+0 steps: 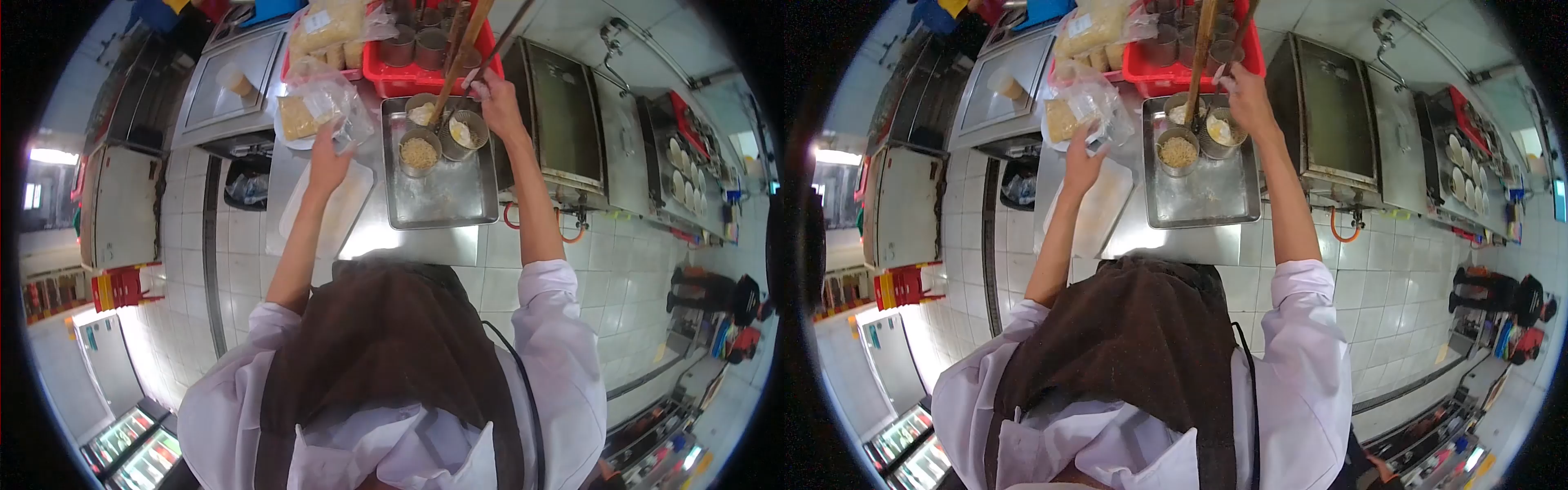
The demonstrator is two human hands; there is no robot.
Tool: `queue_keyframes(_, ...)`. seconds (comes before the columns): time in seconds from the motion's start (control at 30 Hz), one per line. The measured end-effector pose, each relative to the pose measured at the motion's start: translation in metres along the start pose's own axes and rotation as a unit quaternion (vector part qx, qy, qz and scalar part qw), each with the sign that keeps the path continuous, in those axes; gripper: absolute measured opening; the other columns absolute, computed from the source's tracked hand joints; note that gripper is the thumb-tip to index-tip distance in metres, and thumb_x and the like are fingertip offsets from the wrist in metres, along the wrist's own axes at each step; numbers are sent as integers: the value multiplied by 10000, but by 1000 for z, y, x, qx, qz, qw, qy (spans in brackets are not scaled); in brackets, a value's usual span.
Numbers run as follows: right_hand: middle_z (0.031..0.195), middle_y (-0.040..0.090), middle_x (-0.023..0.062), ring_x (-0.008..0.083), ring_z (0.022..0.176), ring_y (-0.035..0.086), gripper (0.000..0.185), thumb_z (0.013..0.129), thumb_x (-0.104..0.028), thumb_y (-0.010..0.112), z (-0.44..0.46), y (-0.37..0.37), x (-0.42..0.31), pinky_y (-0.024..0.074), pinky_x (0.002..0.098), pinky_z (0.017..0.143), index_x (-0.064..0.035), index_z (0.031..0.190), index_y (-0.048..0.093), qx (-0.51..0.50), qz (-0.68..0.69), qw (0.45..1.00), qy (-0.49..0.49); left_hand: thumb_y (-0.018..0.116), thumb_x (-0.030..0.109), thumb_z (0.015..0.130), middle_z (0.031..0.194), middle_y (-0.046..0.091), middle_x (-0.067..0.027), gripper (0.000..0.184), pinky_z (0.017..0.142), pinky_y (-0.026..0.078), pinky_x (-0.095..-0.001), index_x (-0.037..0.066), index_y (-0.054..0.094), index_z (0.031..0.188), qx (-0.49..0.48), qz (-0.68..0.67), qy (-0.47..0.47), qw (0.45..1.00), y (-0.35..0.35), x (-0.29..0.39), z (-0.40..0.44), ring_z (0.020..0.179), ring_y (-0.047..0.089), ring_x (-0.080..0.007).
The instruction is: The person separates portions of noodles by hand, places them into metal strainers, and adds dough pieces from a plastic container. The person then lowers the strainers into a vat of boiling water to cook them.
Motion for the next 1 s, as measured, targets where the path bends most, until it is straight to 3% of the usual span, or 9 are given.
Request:
queue_keyframes(0.13,887,652,95,190,818,627,120,923,-49,504,13,-52,-20,499,305,733,-10,999,588,64,14,998,-14,725,111,781,1348,485,-149,638,993,414,-422,58,436,1348,-63,-224,69,970,32,78,61,1214,509,-279)
queue_keyframes(0.3,895,634,58,151,841,617,136,970,-104,479,15,-119,-37,513,303,750,-14,1041,552,128,67,989,-21,718,171,803,1214,572,-179,590,930,448,-364,42,460,1318,-72,-168,118,976,63,147,117,1122,571,-282)
queue_keyframes(0.37,735,606,27,122,666,569,134,949,-122,499,19,-126,-41,467,269,634,-10,953,572,147,156,973,-88,714,190,808,1145,607,-184,547,901,458,-351,35,498,1286,-54,-129,126,982,74,165,124,1074,596,-286)
queue_keyframes(0.43,664,569,21,133,599,535,196,940,-204,527,18,-109,-41,448,308,571,-14,938,577,194,198,961,-10,680,148,819,1023,612,-178,403,810,492,-375,17,578,1187,-7,-90,138,986,77,181,125,938,626,-322)
queue_keyframes(0.47,629,544,61,151,575,492,248,930,-258,547,20,-104,-44,421,333,548,-12,943,579,209,91,973,-30,680,132,811,931,598,-166,316,722,489,-374,6,626,1095,34,-95,149,984,81,181,125,817,625,-324)
queue_keyframes(0.67,781,655,144,193,659,604,349,780,-240,715,22,-57,-58,476,370,618,-4,1021,626,25,174,984,-35,689,53,758,863,634,-98,231,674,486,-330,-6,647,978,32,-112,105,988,94,205,117,751,628,-206)
queue_keyframes(0.77,792,645,67,137,704,581,367,811,-176,714,33,-29,-43,489,298,691,10,1111,614,-83,212,971,-71,702,28,731,796,650,-76,205,652,486,-304,-1,657,929,-44,-57,9,997,79,205,117,726,620,-152)
queue_keyframes(0.87,747,643,107,150,690,586,307,805,-157,713,41,-7,-39,481,316,661,17,1049,646,-178,217,960,-6,708,31,750,755,663,-59,157,657,494,-284,-18,662,893,-20,-107,-34,993,64,192,107,693,620,-142)
queue_keyframes(1.0,606,526,128,173,569,544,253,839,-205,673,54,-30,-53,432,372,555,42,883,645,-63,161,981,-85,649,109,864,771,667,-45,138,705,483,-279,-28,661,847,4,-122,-45,991,59,165,89,724,606,-129)
Point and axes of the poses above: each hand's wrist, its own z-axis towards the middle knuckle, its own y-axis out of the palm, x = y × z, the point moved 4 cm from there along z, towards the middle knuckle
